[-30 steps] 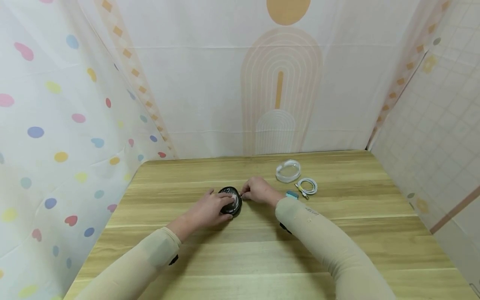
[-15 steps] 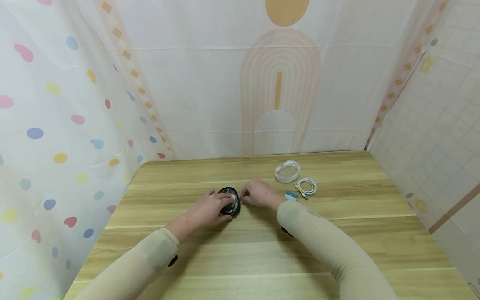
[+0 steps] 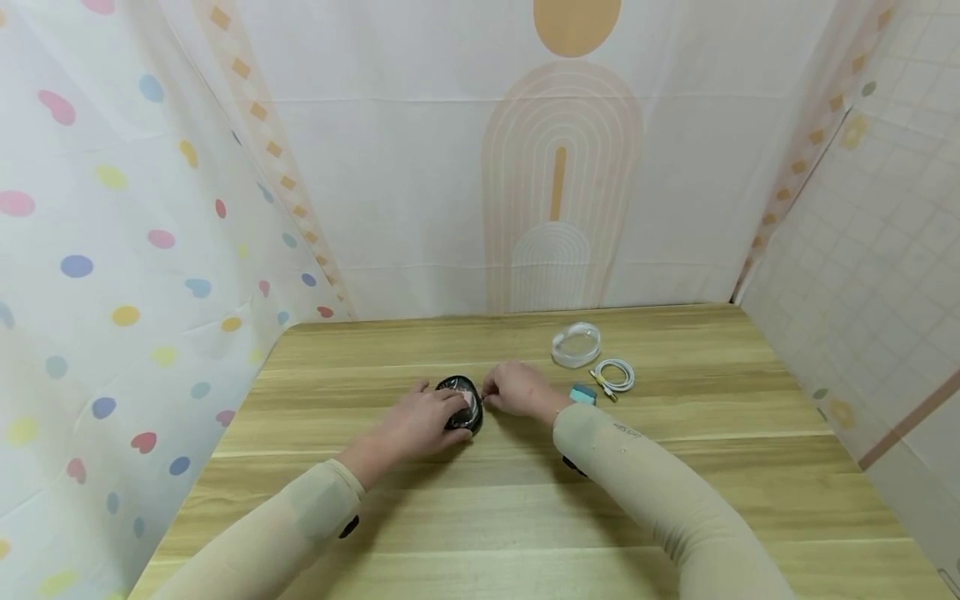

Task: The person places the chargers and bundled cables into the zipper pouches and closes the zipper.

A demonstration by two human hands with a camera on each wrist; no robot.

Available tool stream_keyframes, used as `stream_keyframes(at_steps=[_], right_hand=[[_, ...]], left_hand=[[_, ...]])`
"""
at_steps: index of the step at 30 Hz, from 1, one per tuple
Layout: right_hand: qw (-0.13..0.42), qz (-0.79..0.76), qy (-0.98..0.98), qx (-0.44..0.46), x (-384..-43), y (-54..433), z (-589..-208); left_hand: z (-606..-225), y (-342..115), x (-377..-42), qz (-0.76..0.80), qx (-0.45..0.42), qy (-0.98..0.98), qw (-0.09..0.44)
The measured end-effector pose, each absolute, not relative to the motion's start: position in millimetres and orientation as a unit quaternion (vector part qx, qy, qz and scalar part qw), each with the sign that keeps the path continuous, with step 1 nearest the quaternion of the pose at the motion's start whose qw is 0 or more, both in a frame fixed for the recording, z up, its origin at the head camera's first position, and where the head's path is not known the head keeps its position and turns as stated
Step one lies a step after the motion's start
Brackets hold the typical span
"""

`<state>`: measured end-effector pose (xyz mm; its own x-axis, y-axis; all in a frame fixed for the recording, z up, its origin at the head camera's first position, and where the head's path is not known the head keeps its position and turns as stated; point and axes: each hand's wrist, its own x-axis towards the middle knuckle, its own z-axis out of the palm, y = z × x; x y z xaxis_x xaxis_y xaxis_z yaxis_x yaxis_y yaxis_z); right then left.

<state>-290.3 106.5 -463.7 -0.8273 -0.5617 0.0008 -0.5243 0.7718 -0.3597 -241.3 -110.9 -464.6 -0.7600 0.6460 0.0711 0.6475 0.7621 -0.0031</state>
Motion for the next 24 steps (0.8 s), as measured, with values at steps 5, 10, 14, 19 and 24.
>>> stream_keyframes(at_steps=[5,10,14,19,24], right_hand=[[0.061,-0.180,0.936,-0.297,-290.6,107.8,-462.2],[0.075,-0.199,0.922,-0.324,-291.2,111.6,-459.2],[0.094,-0.216,0.907,-0.348,-290.4,114.2,-458.0],[0.090,-0.210,0.913,-0.339,-289.0,113.9,-458.7],[0.084,-0.199,0.922,-0.323,-289.0,113.2,-459.8]], left_hand=[[-465.7,-105.4,-240.7,-0.013,-0.324,-0.945,0.047],[-465.7,-105.0,-239.9,-0.021,-0.311,-0.949,0.051],[-466.4,-105.7,-238.4,-0.023,-0.307,-0.950,0.051],[-466.1,-109.0,-237.2,-0.010,-0.317,-0.947,0.057],[-464.2,-112.6,-238.0,-0.014,-0.334,-0.941,0.047]])
